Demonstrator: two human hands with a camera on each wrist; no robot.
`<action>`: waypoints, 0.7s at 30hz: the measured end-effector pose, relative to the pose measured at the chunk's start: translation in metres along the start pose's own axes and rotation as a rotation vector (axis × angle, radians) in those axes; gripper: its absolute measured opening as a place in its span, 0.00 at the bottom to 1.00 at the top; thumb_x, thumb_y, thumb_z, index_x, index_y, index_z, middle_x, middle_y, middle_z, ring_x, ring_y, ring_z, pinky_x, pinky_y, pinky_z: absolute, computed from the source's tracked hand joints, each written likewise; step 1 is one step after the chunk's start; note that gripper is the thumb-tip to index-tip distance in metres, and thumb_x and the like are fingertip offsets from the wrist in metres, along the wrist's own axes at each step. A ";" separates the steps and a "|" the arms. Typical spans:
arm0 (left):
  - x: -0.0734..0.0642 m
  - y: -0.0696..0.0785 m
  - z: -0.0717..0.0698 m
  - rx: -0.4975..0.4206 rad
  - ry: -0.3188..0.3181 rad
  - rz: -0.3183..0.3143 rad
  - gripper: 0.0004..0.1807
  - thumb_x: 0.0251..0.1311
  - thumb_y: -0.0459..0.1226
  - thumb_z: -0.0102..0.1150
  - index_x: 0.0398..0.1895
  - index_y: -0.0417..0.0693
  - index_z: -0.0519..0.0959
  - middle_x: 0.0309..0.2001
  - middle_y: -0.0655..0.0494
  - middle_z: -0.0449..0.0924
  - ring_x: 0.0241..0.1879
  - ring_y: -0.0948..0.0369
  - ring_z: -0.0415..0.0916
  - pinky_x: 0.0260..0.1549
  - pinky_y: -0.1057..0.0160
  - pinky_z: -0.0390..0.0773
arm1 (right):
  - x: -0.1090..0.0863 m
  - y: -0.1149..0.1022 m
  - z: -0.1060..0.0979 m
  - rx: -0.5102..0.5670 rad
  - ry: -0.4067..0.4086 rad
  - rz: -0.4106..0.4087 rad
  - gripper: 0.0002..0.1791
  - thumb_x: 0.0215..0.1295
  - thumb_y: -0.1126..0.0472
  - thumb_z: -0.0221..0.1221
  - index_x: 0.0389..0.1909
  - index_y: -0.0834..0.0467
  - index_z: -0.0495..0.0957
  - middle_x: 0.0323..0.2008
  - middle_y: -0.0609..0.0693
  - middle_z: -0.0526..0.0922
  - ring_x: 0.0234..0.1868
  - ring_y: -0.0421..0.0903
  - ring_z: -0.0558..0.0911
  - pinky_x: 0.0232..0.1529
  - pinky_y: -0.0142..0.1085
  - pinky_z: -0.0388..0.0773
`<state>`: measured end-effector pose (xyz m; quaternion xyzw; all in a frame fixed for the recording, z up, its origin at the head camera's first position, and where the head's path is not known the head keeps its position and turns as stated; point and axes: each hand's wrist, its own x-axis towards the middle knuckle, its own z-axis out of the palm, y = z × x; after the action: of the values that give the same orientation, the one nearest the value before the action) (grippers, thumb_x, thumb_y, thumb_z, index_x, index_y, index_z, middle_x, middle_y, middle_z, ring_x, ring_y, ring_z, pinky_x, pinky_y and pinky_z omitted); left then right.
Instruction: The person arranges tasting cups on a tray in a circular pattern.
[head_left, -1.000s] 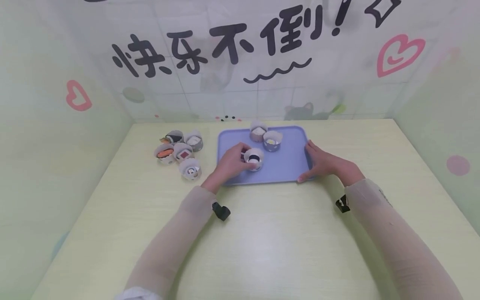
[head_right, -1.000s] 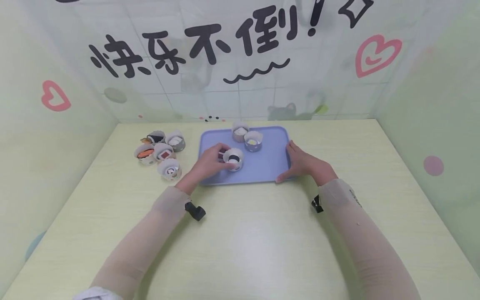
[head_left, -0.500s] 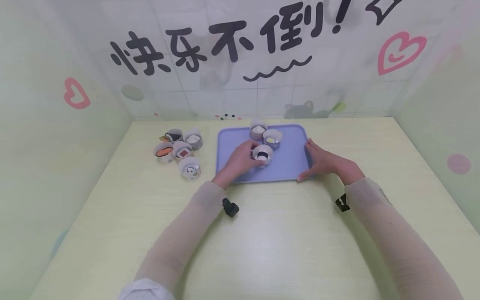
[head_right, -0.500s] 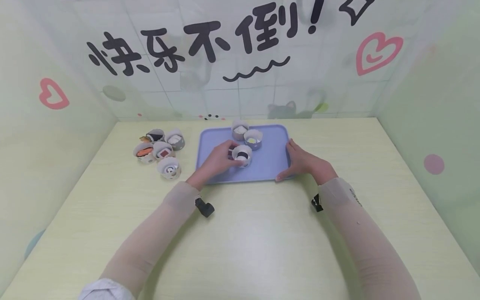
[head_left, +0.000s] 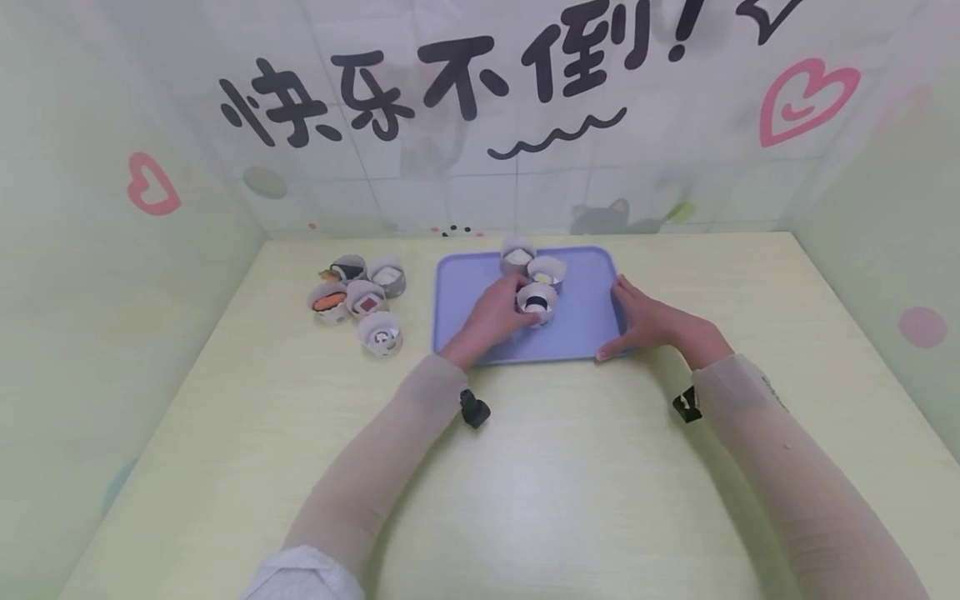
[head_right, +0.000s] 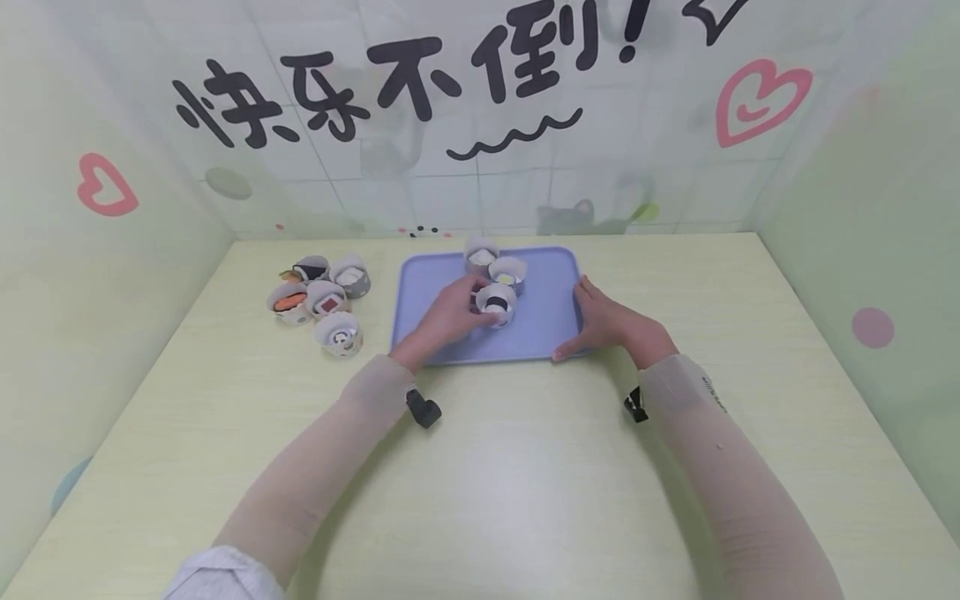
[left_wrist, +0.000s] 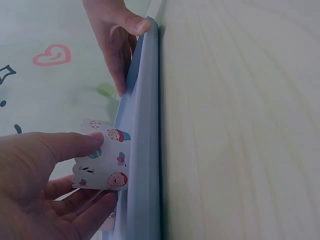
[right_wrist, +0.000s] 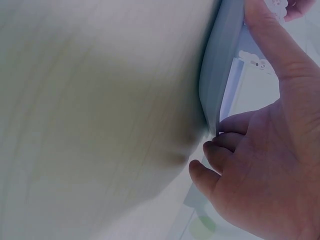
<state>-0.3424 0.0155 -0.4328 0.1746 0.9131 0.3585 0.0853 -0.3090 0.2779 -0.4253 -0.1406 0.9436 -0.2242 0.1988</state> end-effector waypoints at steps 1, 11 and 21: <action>0.001 0.001 0.001 -0.001 0.003 0.002 0.30 0.58 0.41 0.71 0.62 0.44 0.70 0.60 0.48 0.77 0.60 0.52 0.74 0.62 0.54 0.74 | 0.000 0.000 0.000 0.000 0.001 0.000 0.75 0.48 0.39 0.74 0.75 0.75 0.32 0.76 0.74 0.29 0.78 0.70 0.36 0.78 0.61 0.41; 0.009 0.007 0.008 0.024 0.012 0.004 0.31 0.58 0.42 0.71 0.61 0.45 0.70 0.61 0.49 0.76 0.61 0.52 0.74 0.63 0.54 0.74 | -0.001 0.001 0.001 0.004 0.014 -0.002 0.75 0.48 0.40 0.75 0.75 0.75 0.33 0.76 0.75 0.29 0.78 0.70 0.36 0.78 0.60 0.41; 0.015 0.015 0.017 0.028 0.016 -0.002 0.32 0.58 0.43 0.71 0.63 0.45 0.70 0.62 0.49 0.75 0.62 0.53 0.73 0.64 0.55 0.73 | 0.000 0.002 0.001 0.009 0.013 -0.011 0.75 0.48 0.39 0.74 0.75 0.75 0.32 0.76 0.74 0.29 0.78 0.70 0.36 0.78 0.61 0.41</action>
<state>-0.3480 0.0419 -0.4351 0.1721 0.9188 0.3469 0.0760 -0.3085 0.2789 -0.4271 -0.1435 0.9430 -0.2306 0.1923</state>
